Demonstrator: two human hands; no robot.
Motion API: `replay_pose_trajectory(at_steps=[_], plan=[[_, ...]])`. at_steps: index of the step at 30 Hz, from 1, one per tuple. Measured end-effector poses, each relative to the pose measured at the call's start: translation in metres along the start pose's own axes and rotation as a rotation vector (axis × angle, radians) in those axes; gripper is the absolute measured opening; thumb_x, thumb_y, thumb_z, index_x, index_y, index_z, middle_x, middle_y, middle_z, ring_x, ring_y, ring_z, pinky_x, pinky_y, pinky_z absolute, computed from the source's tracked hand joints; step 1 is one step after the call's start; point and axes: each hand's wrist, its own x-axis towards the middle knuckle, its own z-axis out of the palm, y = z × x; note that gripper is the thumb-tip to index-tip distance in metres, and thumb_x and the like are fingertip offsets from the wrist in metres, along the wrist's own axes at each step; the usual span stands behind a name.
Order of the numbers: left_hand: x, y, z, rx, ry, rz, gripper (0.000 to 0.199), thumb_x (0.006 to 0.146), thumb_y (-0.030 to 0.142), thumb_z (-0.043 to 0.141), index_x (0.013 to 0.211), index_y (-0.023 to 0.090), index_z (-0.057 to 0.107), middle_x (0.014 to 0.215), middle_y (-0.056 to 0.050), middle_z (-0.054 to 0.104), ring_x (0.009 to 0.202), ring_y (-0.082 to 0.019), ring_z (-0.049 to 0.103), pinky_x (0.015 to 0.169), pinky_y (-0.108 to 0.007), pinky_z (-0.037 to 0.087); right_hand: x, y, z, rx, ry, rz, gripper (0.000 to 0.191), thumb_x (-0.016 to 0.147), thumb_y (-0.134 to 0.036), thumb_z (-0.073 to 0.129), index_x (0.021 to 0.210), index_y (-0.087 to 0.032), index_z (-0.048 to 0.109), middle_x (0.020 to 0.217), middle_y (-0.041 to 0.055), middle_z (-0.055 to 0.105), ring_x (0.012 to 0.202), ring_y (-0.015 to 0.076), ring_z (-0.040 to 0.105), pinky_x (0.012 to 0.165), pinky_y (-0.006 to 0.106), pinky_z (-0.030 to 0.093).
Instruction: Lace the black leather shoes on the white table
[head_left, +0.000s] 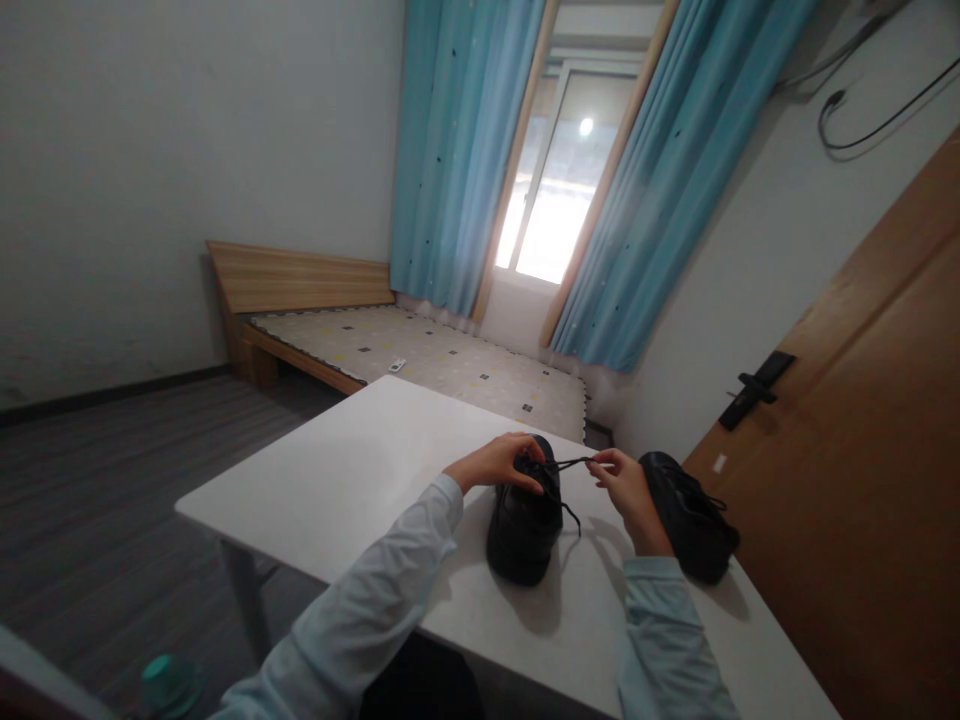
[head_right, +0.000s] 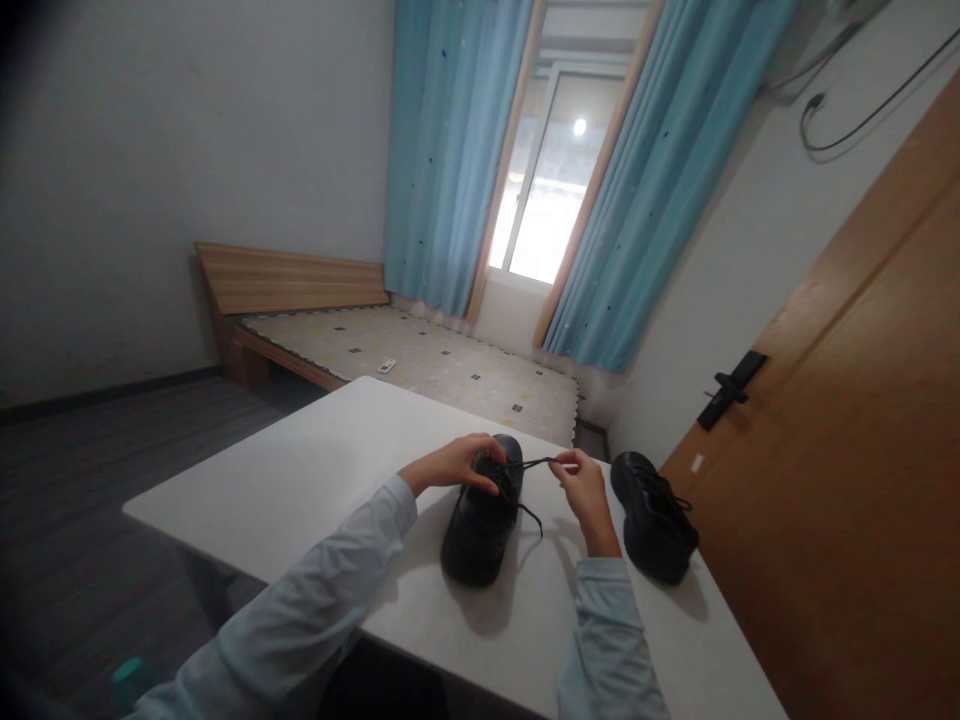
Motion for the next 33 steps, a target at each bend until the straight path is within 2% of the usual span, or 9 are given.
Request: replay_pose_trajectory(at_steps=[4,9,12,18,22,26,30,33], plan=[[0.0,0.002,-0.001,-0.002,-0.003,-0.019,0.046,0.059,0.04,0.078,0.095,0.018,0.061,0.098,-0.003,0.063,0.09,-0.017,0.056,0.076,-0.026,0.042,-0.002,-0.007,0.0,0.226,0.004,0.05,0.029,0.057,-0.036,0.075,0.07,-0.017,0.059,0.07,0.0032,0.063,0.066,0.0187,0.062,0.055,0.031,0.051],[0.0,0.002,-0.001,-0.008,0.0,-0.021,0.047,0.059,0.038,0.079,0.096,0.017,0.061,0.098,-0.004,0.063,0.09,-0.017,0.056,0.076,-0.026,0.043,-0.01,-0.026,0.01,0.412,0.016,-0.015,0.026,0.062,-0.03,0.075,0.074,-0.019,0.055,0.086,0.0039,0.066,0.08,0.0186,0.065,0.079,0.038,0.052],[0.0,0.001,0.0,-0.011,0.003,-0.013,0.047,0.058,0.038,0.079,0.096,0.017,0.061,0.098,-0.004,0.063,0.091,-0.017,0.056,0.077,-0.027,0.043,-0.014,-0.035,0.016,0.462,0.037,-0.056,0.025,0.066,-0.032,0.072,0.076,-0.02,0.052,0.085,0.0025,0.064,0.072,0.0172,0.065,0.076,0.04,0.054],[0.0,0.0,0.0,-0.01,0.002,-0.019,0.047,0.058,0.04,0.079,0.095,0.017,0.061,0.097,-0.004,0.063,0.089,-0.017,0.056,0.077,-0.027,0.043,-0.019,-0.043,0.023,0.31,0.177,-0.266,0.019,0.071,-0.03,0.067,0.079,-0.018,0.055,0.077,0.0005,0.061,0.066,0.0144,0.062,0.068,0.032,0.052],[0.0,0.001,0.0,-0.006,0.002,-0.022,0.047,0.058,0.039,0.079,0.096,0.017,0.061,0.097,-0.004,0.063,0.089,-0.017,0.056,0.076,-0.027,0.042,-0.024,-0.048,0.026,0.197,0.285,-0.299,0.015,0.074,-0.027,0.064,0.081,-0.018,0.055,0.067,-0.0011,0.059,0.059,0.0134,0.059,0.061,0.028,0.048],[0.0,0.0,0.0,-0.01,0.007,-0.022,0.046,0.058,0.038,0.079,0.094,0.017,0.062,0.096,-0.004,0.063,0.088,-0.017,0.056,0.076,-0.026,0.042,-0.027,-0.051,0.023,0.085,0.376,-0.368,0.009,0.076,-0.026,0.059,0.081,-0.018,0.057,0.075,0.0006,0.057,0.063,0.0135,0.057,0.06,0.027,0.047],[-0.001,0.001,0.0,-0.032,0.004,-0.03,0.046,0.058,0.037,0.079,0.095,0.017,0.062,0.098,-0.003,0.063,0.089,-0.017,0.056,0.076,-0.025,0.042,-0.024,-0.048,0.013,-0.066,0.385,-0.473,0.008,0.075,-0.019,0.053,0.073,-0.018,0.06,0.084,0.003,0.054,0.075,0.0153,0.054,0.067,0.029,0.046],[-0.001,0.001,-0.001,-0.064,0.008,-0.066,0.038,0.065,0.038,0.074,0.094,0.017,0.063,0.096,-0.003,0.064,0.088,-0.015,0.056,0.076,-0.025,0.042,-0.021,-0.045,0.008,-0.126,0.336,-0.458,0.012,0.073,-0.016,0.049,0.07,-0.017,0.061,0.083,0.0036,0.053,0.076,0.0164,0.053,0.068,0.03,0.045]])
